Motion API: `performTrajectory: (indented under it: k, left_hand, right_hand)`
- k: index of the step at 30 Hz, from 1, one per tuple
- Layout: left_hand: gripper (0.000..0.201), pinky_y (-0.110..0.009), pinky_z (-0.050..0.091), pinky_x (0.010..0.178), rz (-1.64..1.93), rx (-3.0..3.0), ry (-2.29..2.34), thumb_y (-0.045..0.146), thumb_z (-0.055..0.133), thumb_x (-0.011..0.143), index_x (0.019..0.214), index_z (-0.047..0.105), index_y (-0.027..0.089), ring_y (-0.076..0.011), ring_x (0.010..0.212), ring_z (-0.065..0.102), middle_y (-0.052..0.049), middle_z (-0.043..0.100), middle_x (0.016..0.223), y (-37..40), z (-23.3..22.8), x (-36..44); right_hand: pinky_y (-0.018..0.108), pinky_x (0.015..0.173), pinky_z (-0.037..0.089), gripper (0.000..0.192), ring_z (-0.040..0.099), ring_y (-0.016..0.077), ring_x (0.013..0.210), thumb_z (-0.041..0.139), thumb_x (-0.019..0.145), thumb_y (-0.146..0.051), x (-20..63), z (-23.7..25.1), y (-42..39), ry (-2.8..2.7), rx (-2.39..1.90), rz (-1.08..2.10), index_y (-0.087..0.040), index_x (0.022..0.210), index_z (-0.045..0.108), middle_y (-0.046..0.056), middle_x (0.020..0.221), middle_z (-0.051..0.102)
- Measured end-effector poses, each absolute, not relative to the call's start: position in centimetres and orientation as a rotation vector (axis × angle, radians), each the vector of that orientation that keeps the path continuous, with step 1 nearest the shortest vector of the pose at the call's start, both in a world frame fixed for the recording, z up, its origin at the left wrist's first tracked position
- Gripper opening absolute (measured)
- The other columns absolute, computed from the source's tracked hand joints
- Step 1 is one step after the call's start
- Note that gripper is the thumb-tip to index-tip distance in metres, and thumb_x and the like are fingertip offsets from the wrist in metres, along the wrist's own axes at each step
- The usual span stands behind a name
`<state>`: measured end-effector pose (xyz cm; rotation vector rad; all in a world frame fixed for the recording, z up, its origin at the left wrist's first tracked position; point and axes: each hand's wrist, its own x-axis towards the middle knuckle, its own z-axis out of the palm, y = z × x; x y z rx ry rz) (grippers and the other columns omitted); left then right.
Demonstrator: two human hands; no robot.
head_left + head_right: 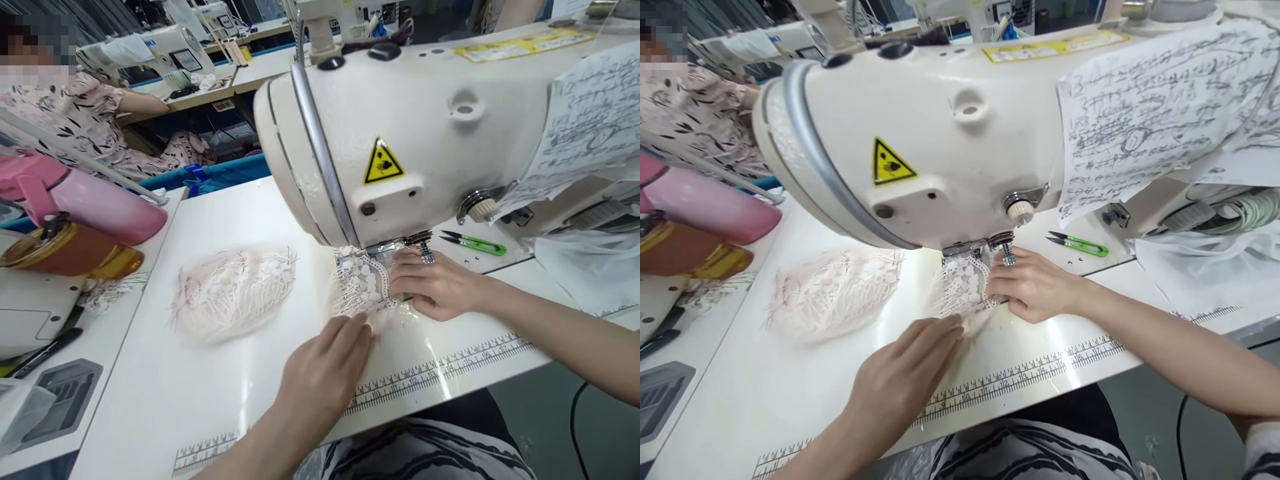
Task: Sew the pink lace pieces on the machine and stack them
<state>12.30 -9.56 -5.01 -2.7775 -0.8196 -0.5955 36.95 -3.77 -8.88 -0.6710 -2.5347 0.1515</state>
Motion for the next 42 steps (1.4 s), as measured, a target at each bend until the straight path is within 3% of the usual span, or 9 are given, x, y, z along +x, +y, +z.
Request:
performTrajectory:
  k: [5,10,14,17,21,24,31,37,42]
  left_hand:
    - [0.023,-0.023,0.041,0.044,-0.488,-2.98,-1.48,0.029,0.041,0.097,0.086,0.057,0.017,-0.0108,0.052,0.058,0.0,0.065,0.076,-7.9,-2.9,12.7]
    - [0.019,-0.022,0.041,0.05,-0.48,-3.141,-1.43,0.037,0.055,0.09,0.096,0.061,0.019,-0.0118,0.058,0.058,0.0,0.065,0.076,-6.0,-3.6,13.8]
    - [0.034,-0.02,0.029,0.043,-0.724,-3.118,-1.349,0.028,0.043,0.096,0.067,0.057,0.016,-0.0063,0.043,0.041,0.004,0.049,0.052,-5.5,-4.2,14.4]
    - [0.042,-0.021,0.025,0.041,-0.764,-3.068,-1.163,0.028,0.042,0.097,0.059,0.052,0.016,-0.0056,0.04,0.035,0.004,0.043,0.047,-5.4,-4.2,14.4]
    - [0.024,-0.024,0.039,0.049,-0.593,-3.03,-0.964,0.037,0.054,0.09,0.082,0.063,0.015,-0.0118,0.053,0.052,0.0,0.057,0.064,-5.4,-4.7,14.2]
    - [0.016,-0.028,0.044,0.056,-0.529,-2.97,-0.894,0.026,0.05,0.092,0.087,0.062,0.016,-0.0147,0.062,0.055,-0.002,0.059,0.072,-5.4,-5.7,14.2]
    - [0.016,-0.026,0.037,0.053,-0.776,-2.828,-0.806,0.007,0.047,0.088,0.083,0.061,0.014,-0.0127,0.056,0.045,-0.001,0.053,0.066,-5.5,-7.3,13.8]
    - [0.018,-0.028,0.036,0.051,-0.675,-2.635,-0.744,0.001,0.05,0.083,0.083,0.062,0.014,-0.0126,0.055,0.05,0.0,0.058,0.065,-5.5,-7.0,13.5]
    - [0.017,-0.038,0.054,0.085,-0.705,-2.765,-0.752,0.01,0.048,0.086,0.094,0.063,0.014,-0.0231,0.101,0.065,-0.011,0.069,0.107,-5.3,-7.7,13.3]
  right_hand:
    - [0.034,0.079,0.042,0.016,0.058,0.0142,0.082,0.045,0.093,-0.023,36.8,-8.7,-3.7,-2.482,-0.71,0.193,-0.018,0.095,0.061,0.0,0.087,0.068]
    - [0.032,0.075,0.041,0.027,0.06,0.0127,0.08,0.038,0.099,-0.027,36.8,-8.3,-3.6,-2.471,-0.707,0.226,-0.017,0.093,0.062,0.001,0.09,0.069]
    - [0.033,0.072,0.041,0.026,0.06,0.0163,0.08,0.046,0.094,-0.037,36.6,-8.4,-3.7,-2.439,-0.732,0.158,-0.016,0.102,0.06,0.003,0.086,0.069]
    - [0.034,0.075,0.04,0.018,0.059,0.0149,0.079,0.045,0.091,-0.021,36.4,-8.8,-3.8,-2.429,-0.78,0.084,-0.019,0.098,0.061,0.0,0.086,0.069]
    - [0.032,0.073,0.039,0.021,0.058,0.0133,0.081,0.043,0.082,-0.009,36.3,-9.0,-3.9,-2.399,-0.742,0.11,-0.021,0.083,0.06,-0.003,0.087,0.068]
    - [0.032,0.075,0.039,0.023,0.057,0.0129,0.083,0.041,0.079,-0.006,36.3,-8.7,-4.0,-2.391,-0.702,0.198,-0.021,0.08,0.058,-0.003,0.086,0.067]
    - [0.037,0.081,0.044,0.027,0.055,0.0193,0.108,0.048,0.083,-0.011,36.0,-8.7,-4.0,-2.503,-0.787,0.15,-0.018,0.107,0.057,0.007,0.119,0.061]
    - [0.037,0.093,0.047,0.01,0.061,0.0148,0.106,0.053,0.091,-0.016,35.8,-8.7,-3.7,-2.411,-0.595,0.088,-0.019,0.094,0.063,0.001,0.097,0.072]
    - [0.036,0.096,0.05,0.014,0.066,0.0109,0.094,0.052,0.092,-0.017,35.9,-8.8,-3.5,-2.397,-0.592,0.149,-0.018,0.099,0.064,0.001,0.093,0.073]
